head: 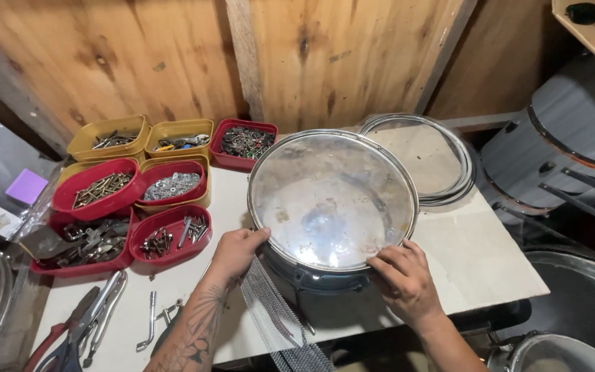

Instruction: Installing snare wires onto a snare drum by selecting parts from storage bins and positioning them on the drum head.

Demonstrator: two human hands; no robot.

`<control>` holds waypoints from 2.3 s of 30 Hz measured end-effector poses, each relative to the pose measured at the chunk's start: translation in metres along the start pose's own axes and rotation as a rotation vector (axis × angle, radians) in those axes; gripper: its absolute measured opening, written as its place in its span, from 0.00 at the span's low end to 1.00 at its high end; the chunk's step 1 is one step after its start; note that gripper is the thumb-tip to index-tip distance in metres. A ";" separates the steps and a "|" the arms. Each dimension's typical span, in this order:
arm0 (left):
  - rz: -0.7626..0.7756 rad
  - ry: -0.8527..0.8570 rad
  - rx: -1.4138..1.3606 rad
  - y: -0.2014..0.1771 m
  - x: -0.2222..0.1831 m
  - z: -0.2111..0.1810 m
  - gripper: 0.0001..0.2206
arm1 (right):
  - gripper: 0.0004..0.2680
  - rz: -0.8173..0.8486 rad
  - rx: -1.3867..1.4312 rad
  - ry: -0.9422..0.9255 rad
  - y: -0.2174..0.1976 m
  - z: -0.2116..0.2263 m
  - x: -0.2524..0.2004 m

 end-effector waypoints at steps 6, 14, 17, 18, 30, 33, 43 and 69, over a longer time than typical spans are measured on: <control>-0.044 -0.026 0.133 -0.004 -0.011 -0.017 0.17 | 0.28 0.014 0.155 0.118 0.002 -0.011 -0.001; -0.168 -0.175 0.067 -0.045 -0.022 -0.018 0.26 | 0.09 -0.089 0.342 0.671 -0.032 -0.008 -0.020; -0.234 -0.212 -0.114 -0.057 -0.010 0.002 0.24 | 0.18 0.155 0.643 1.006 -0.033 0.008 -0.011; -0.237 -0.177 -0.226 -0.061 0.002 0.017 0.25 | 0.29 0.325 0.786 1.159 -0.034 0.017 -0.006; 0.124 0.125 -0.702 -0.026 -0.036 -0.005 0.20 | 0.03 -0.361 1.234 1.209 0.026 -0.064 0.030; 0.219 0.078 -0.689 -0.030 -0.048 -0.028 0.19 | 0.04 -0.451 1.353 1.302 0.017 -0.100 0.035; -0.063 0.041 -0.081 -0.018 -0.021 -0.022 0.26 | 0.04 -0.642 1.135 1.505 0.005 -0.123 0.031; -0.221 0.153 0.161 -0.013 0.035 -0.020 0.20 | 0.10 -0.059 0.966 1.414 0.020 -0.173 0.056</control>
Point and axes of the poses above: each hand's wrist, its own x-axis towards the middle knuckle, its own y-axis out of the palm, z = x × y, the point moved 1 cm from there along x, towards the middle knuckle, and after that the axes turned 2 degrees about -z, right-handed, at the moved point
